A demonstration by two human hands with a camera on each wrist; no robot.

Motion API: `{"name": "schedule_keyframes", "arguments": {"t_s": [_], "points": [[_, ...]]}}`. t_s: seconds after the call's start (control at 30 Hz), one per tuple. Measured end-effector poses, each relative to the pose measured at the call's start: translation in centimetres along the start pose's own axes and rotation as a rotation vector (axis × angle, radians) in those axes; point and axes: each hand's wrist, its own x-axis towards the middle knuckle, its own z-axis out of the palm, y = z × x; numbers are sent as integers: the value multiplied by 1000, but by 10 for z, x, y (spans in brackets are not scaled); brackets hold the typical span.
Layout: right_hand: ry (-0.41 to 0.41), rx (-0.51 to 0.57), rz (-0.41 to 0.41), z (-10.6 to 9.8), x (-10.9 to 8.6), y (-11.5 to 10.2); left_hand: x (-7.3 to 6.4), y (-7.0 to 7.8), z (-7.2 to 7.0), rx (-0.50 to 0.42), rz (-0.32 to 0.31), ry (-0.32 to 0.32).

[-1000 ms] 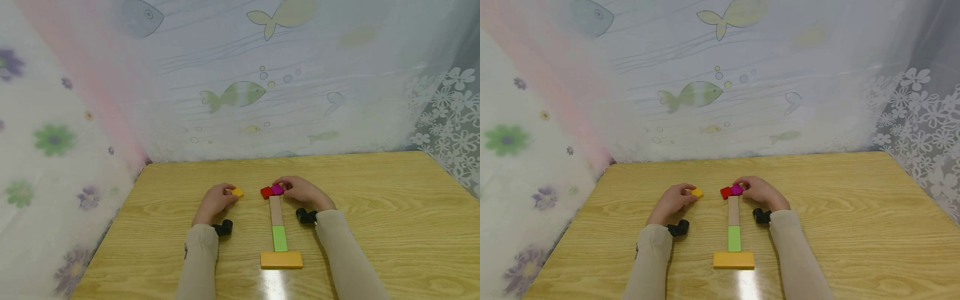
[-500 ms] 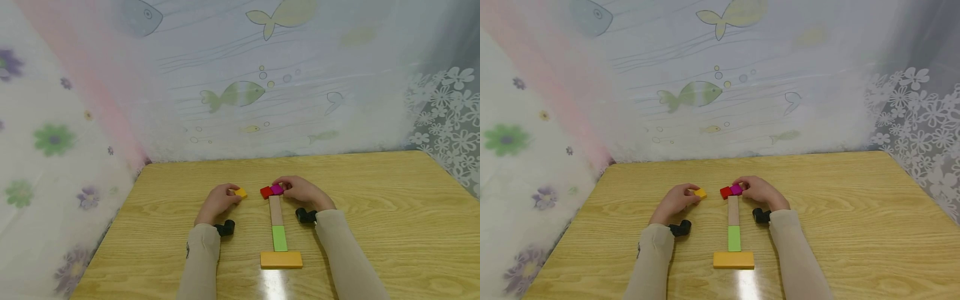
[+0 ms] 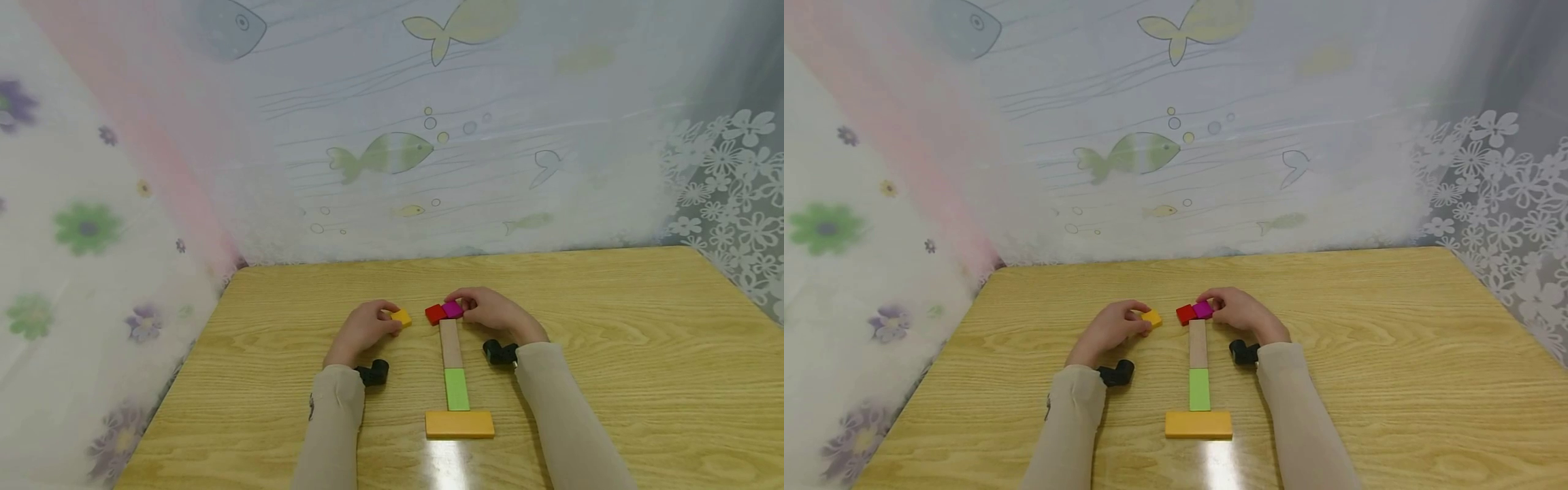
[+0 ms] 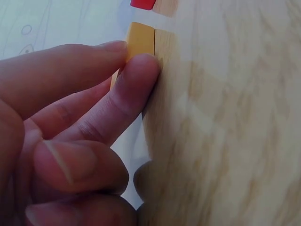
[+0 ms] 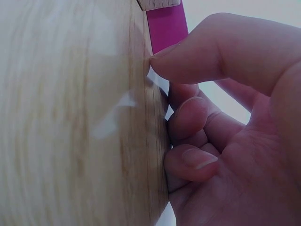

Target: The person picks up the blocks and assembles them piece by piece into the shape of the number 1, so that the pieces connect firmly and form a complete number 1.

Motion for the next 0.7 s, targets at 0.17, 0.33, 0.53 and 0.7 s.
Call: {"name": "schedule_keyframes", "arguments": {"t_s": [0.17, 0.33, 0.53, 0.7], "points": [[-2, 14, 3, 0, 0, -1, 0, 1, 1, -23, -11, -7], [-5, -5, 6, 0, 0, 0, 0, 2, 3, -66, -25, -12], [-1, -2, 8, 0, 0, 1, 1, 3, 4, -64, -22, -7], [-3, 3, 1, 0, 0, 0, 2, 4, 4, -66, -21, -17]]}}
